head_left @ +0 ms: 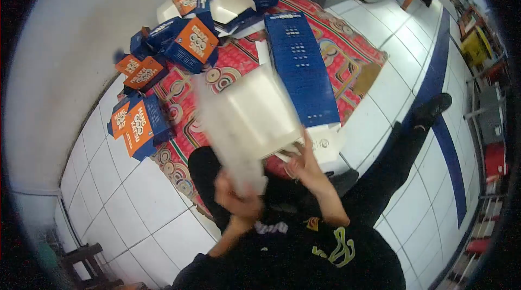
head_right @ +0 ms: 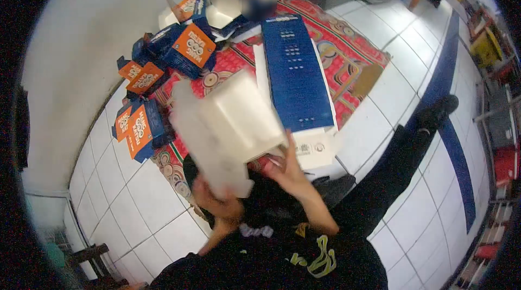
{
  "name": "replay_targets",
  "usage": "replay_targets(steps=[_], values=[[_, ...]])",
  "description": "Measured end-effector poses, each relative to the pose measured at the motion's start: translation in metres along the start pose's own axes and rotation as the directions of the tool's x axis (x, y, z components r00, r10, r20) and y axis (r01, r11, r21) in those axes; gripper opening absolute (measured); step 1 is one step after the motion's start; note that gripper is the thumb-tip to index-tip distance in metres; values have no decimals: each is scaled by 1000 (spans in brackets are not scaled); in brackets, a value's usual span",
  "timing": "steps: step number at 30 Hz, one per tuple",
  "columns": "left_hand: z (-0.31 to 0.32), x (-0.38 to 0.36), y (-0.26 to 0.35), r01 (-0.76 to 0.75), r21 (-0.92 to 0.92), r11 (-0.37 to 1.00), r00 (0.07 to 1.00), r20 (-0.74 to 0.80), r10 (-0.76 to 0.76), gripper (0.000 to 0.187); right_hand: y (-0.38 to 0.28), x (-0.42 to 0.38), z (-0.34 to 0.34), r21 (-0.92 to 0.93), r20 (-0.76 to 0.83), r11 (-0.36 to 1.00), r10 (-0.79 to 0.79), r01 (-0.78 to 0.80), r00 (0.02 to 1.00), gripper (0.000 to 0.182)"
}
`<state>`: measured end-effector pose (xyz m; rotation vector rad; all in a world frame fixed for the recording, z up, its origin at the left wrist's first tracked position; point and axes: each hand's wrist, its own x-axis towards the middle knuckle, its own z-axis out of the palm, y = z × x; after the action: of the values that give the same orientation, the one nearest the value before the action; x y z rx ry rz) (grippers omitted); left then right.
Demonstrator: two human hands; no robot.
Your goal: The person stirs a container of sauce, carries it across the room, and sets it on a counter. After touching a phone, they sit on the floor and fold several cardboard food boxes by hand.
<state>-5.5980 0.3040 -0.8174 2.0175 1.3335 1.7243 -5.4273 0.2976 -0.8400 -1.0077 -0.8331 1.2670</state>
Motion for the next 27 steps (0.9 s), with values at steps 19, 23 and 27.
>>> replay_targets(steps=[19, 23, 27], values=[[168, -19, -98, 105, -222, 969, 715, 694, 82, 63, 8, -29, -174, -797, -351, 601, -539, 59, 766, 7], [166, -16, -97, 144, -252, 957, 721, 689, 74, 59, 30, 2, -156, -775, -385, 621, -314, -119, 868, 14], [166, -15, -101, 278, -321, 906, 725, 688, 21, 55, 45, 23, -161, -869, -320, 483, -384, -107, 866, 18]])
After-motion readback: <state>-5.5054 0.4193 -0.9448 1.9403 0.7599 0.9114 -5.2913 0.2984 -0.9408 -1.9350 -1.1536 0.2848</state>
